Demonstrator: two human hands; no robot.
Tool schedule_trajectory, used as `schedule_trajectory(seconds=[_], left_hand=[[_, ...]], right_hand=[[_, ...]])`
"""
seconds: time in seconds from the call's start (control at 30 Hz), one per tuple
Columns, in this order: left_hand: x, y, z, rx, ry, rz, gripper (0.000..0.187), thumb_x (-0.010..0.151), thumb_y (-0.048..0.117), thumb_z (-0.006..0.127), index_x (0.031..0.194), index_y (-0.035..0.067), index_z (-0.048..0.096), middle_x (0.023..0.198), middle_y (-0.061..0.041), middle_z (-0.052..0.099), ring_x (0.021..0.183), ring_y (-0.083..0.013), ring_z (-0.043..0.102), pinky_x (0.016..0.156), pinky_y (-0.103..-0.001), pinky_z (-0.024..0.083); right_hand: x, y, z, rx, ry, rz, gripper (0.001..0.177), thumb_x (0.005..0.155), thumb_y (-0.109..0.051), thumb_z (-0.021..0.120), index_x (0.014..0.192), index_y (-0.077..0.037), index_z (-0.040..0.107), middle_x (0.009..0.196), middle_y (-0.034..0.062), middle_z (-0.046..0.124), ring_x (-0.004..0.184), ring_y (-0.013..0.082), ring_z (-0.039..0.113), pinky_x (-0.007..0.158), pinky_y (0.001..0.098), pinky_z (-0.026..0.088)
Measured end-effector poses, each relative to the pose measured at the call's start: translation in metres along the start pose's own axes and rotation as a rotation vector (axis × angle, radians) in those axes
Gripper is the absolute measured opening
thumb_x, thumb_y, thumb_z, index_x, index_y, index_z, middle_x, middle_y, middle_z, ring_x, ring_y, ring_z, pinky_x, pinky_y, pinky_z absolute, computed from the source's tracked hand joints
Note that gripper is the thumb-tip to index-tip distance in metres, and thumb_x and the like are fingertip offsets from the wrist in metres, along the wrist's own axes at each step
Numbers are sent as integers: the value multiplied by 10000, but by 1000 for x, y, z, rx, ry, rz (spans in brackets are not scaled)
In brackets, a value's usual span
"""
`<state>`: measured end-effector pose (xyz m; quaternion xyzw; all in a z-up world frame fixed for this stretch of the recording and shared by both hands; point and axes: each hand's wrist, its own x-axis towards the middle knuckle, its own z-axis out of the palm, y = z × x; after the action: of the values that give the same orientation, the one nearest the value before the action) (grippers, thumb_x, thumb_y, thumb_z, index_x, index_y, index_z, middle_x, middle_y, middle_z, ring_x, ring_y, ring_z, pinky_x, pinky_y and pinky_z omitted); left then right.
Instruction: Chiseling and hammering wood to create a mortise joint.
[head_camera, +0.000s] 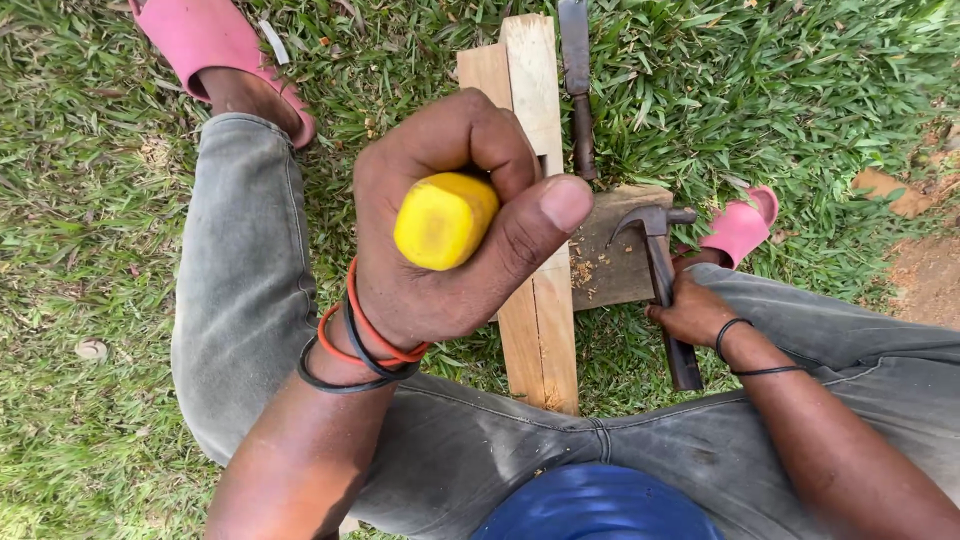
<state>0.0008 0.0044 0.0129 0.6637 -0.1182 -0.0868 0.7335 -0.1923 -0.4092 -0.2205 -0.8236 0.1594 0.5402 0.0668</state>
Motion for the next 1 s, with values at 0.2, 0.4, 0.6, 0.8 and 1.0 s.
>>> schedule_trajectory(seconds=[0.2,0.4,0.6,0.8,1.0], left_hand=[[-1,-1,2,43,-10,0,335,1030,185,779,814,71,550,760,20,550,689,-64,514,651,-222,426],[-1,-4,8,-61,-24,-54,265,1011,181,774,914,82,548,803,31,561,709,-58,529,670,-217,448],[-4,-16,21,-299,-93,-30,201,995,43,690,1117,65,531,1008,23,565,884,-66,543,838,-224,475],[-11,-27,26,-167,-252,-2,224,998,36,628,1199,43,528,1074,7,571,999,-98,613,931,-251,528],[-23,-52,40,-65,-188,98,140,1021,108,779,1114,50,693,1011,-30,647,963,-101,650,874,-266,543]], right_hand=[[-1,-9,-4,-29,-50,-12,861,831,-487,749,1313,161,454,1190,351,667,1133,438,686,992,448,533],[-2,-12,-6,-1,-75,-11,861,829,-486,756,1289,178,458,1154,347,690,1098,423,709,972,437,546],[5,-7,-1,4,-45,-51,840,826,-486,763,1269,171,484,1172,341,677,1106,420,699,973,435,544],[8,-8,-2,24,-19,-73,896,811,-475,772,1317,181,431,1192,351,663,1126,428,686,985,430,536],[5,-11,-9,11,0,-77,895,812,-491,768,1318,173,444,1191,353,667,1138,427,681,995,434,529]])
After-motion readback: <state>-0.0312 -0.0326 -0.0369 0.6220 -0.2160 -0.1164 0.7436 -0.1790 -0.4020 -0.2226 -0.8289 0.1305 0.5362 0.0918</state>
